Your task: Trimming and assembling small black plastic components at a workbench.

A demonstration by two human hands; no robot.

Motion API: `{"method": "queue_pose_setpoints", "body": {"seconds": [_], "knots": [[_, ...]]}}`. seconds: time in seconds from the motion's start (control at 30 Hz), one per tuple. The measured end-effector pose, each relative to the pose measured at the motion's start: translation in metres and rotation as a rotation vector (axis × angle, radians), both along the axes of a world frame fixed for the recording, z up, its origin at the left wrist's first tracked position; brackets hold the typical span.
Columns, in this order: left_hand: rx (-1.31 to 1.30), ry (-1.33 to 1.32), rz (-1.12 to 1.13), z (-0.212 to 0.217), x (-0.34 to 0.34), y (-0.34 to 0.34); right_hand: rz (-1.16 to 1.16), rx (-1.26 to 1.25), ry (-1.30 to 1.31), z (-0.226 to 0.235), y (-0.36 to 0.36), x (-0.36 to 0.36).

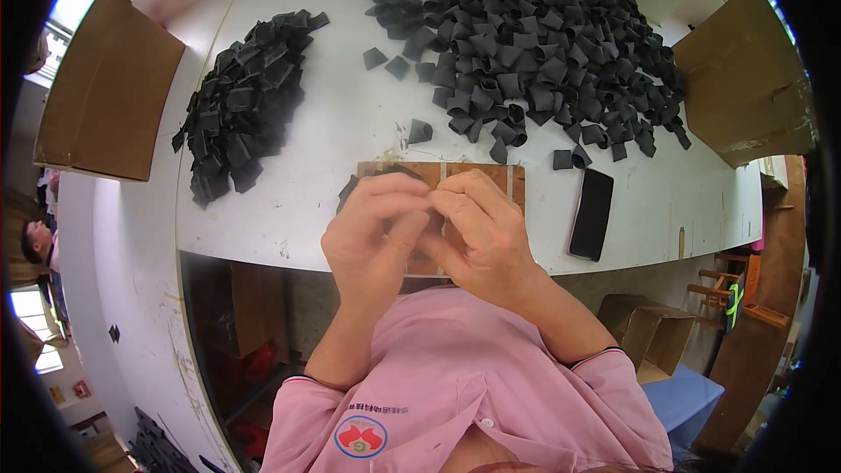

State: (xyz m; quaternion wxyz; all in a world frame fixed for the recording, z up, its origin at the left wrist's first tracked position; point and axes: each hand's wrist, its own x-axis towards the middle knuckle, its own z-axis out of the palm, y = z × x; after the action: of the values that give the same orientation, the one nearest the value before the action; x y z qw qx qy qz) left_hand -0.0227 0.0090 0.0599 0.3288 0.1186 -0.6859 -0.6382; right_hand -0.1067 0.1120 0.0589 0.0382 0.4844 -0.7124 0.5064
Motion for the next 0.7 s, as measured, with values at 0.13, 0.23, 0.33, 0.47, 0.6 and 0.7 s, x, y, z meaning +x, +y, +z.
{"method": "queue_pose_setpoints", "body": {"seconds": [0.13, 0.23, 0.33, 0.47, 0.6, 0.7], "knots": [[0.426, 0.22, 0.056, -0.007, 0.001, 0.001, 0.007, -0.015, -0.081, 0.003, -0.001, 0.004], [0.785, 0.276, -0.012, -0.006, 0.005, -0.003, -0.037, -0.032, 0.046, 0.002, -0.002, 0.001], [0.74, 0.26, 0.008, -0.009, 0.006, 0.0, -0.052, -0.036, 0.201, 0.008, -0.003, 0.0], [0.562, 0.229, 0.05, -0.009, 0.005, 0.003, -0.063, -0.062, 0.231, 0.01, -0.005, -0.001], [0.564, 0.248, 0.035, -0.013, 0.008, 0.003, 0.001, -0.145, 0.217, -0.003, -0.009, -0.007], [0.52, 0.202, 0.052, -0.015, 0.011, 0.007, 0.047, -0.233, 0.11, -0.018, -0.008, -0.008]]}}
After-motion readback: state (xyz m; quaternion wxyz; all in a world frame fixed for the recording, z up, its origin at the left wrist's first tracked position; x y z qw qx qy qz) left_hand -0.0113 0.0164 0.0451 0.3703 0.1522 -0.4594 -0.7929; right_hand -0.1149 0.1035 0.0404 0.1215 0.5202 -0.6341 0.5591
